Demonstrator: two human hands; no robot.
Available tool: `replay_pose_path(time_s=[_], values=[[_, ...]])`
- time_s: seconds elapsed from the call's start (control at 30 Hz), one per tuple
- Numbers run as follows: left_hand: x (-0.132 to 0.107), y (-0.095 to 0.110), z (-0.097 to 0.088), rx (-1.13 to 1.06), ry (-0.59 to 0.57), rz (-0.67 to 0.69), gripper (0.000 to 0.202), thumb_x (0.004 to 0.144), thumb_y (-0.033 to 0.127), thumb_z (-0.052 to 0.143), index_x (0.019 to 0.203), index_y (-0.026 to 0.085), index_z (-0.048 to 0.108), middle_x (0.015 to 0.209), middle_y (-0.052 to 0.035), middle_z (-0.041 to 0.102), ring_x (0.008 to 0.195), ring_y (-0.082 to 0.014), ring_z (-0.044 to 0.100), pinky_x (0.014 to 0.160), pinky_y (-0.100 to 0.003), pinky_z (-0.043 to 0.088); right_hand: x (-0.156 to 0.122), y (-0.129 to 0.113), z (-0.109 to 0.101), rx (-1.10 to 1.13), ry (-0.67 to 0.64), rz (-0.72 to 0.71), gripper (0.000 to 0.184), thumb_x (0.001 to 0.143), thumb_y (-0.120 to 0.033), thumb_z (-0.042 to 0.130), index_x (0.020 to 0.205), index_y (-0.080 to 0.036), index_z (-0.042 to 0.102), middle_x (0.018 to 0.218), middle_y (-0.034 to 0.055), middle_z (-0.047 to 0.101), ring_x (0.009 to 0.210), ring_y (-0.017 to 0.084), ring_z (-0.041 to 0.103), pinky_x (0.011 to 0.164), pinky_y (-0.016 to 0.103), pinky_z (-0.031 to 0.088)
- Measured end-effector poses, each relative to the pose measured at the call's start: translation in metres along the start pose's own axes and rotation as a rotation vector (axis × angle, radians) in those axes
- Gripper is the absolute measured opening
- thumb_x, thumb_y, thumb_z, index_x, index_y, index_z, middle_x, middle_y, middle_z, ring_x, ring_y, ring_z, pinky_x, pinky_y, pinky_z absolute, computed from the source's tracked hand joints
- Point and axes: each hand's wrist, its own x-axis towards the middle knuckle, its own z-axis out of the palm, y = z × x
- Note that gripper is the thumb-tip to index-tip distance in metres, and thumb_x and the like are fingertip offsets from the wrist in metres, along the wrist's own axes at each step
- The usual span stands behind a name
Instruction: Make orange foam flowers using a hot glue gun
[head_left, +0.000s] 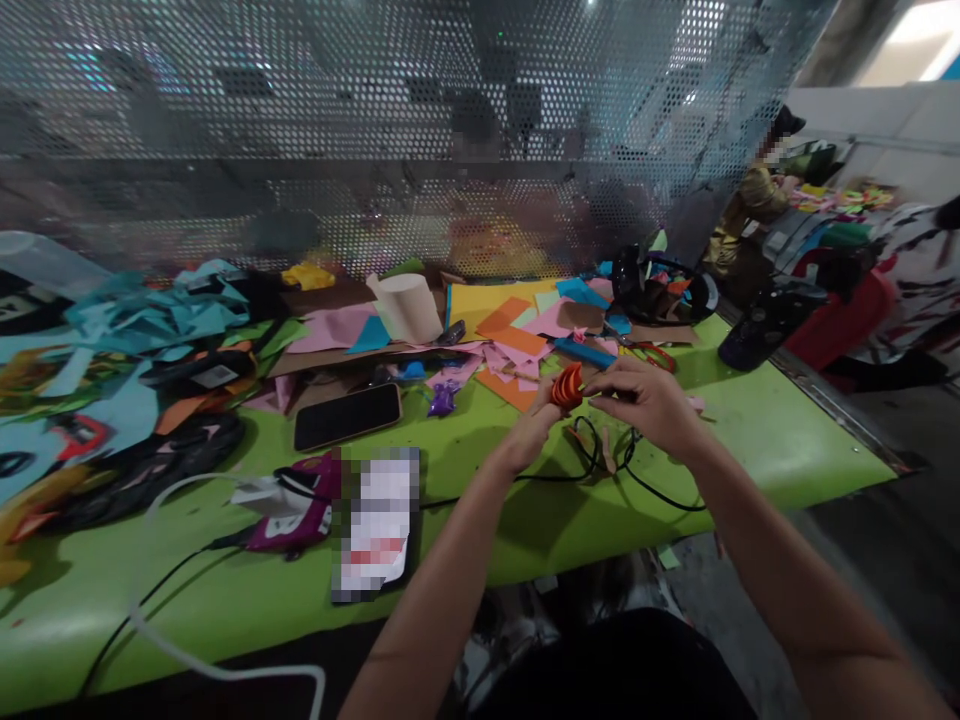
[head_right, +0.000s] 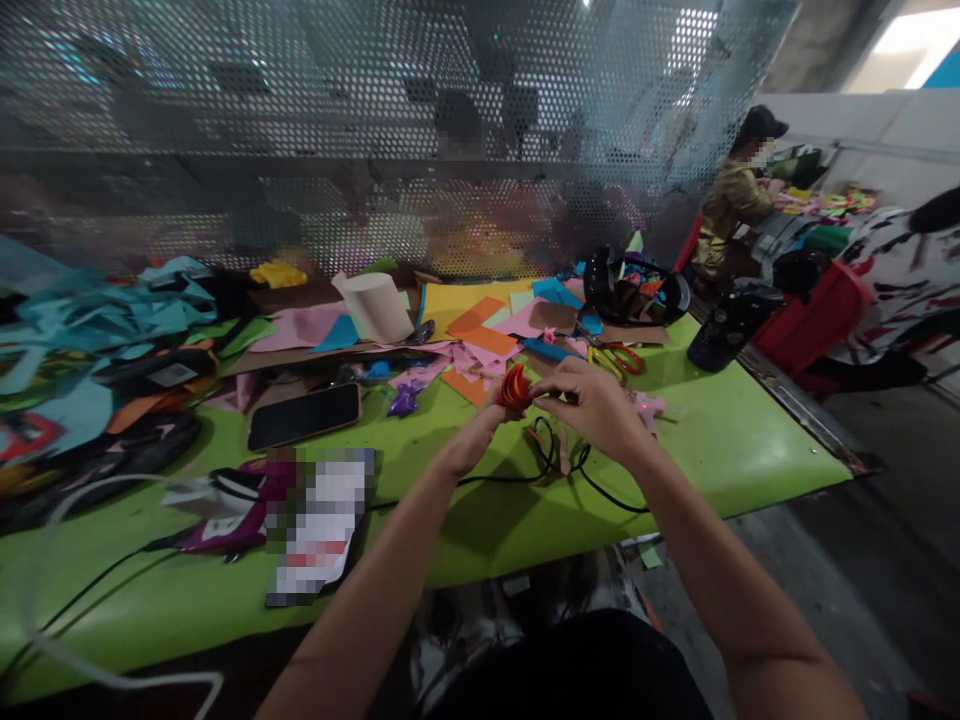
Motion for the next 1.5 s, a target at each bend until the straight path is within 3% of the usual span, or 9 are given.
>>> replay_pose_path(time_s=[0.3, 0.57, 0.97, 1.23, 1.5], values=[[0.0, -0.002, 0.002, -0.044, -0.015, -0.015, 0.057, 0.073, 0.022, 0.051, 0.13, 0.02, 0.05, 0.13, -0.0067, 0.056, 0.121, -0.0245, 0.046, 0.109, -0.036, 0.035, 0.006, 0.009, 0.002, -0.093, -0.097, -0.137, 0.015, 0.09, -0.021, 0.061, 0.087, -0.021, 0.076, 0.089, 0.0062, 0.066, 0.084, 0.019, 0.063, 0.075, 0.031, 0.048], [-0.001, -0.004, 0.002, -0.084, -0.047, -0.023, 0.059, 0.072, 0.023, 0.048, 0.13, 0.02, 0.05, 0.133, -0.0055, 0.055, 0.121, -0.0241, 0.045, 0.107, -0.035, 0.037, 0.006, 0.013, 0.002, -0.103, -0.132, -0.177, 0.015, 0.092, -0.018, 0.058, 0.087, -0.021, 0.073, 0.092, 0.0067, 0.065, 0.087, 0.019, 0.063, 0.078, 0.03, 0.048], [-0.001, -0.001, 0.005, -0.23, -0.04, -0.096, 0.06, 0.066, 0.025, 0.049, 0.126, 0.02, 0.049, 0.125, -0.0053, 0.058, 0.106, -0.0208, 0.05, 0.095, -0.033, 0.042, 0.006, 0.014, -0.002, -0.058, -0.174, -0.199, 0.018, 0.096, -0.022, 0.054, 0.093, -0.021, 0.072, 0.094, 0.0072, 0.065, 0.089, 0.02, 0.064, 0.08, 0.03, 0.049], [0.0, -0.006, 0.005, -0.362, -0.034, -0.062, 0.057, 0.066, 0.024, 0.05, 0.123, 0.02, 0.054, 0.115, -0.0039, 0.06, 0.097, -0.0195, 0.05, 0.088, -0.032, 0.042, 0.007, 0.019, -0.001, -0.041, -0.16, -0.245, 0.016, 0.095, -0.02, 0.055, 0.091, -0.019, 0.071, 0.092, 0.0068, 0.063, 0.087, 0.019, 0.062, 0.076, 0.028, 0.048], [0.001, -0.002, 0.005, -0.371, -0.002, -0.071, 0.051, 0.064, 0.024, 0.052, 0.115, 0.02, 0.057, 0.117, -0.0038, 0.059, 0.102, -0.0206, 0.049, 0.087, -0.031, 0.042, 0.008, 0.017, -0.001, -0.051, -0.156, -0.252, 0.016, 0.096, -0.021, 0.055, 0.091, -0.02, 0.07, 0.09, 0.0055, 0.062, 0.083, 0.018, 0.062, 0.074, 0.028, 0.048]])
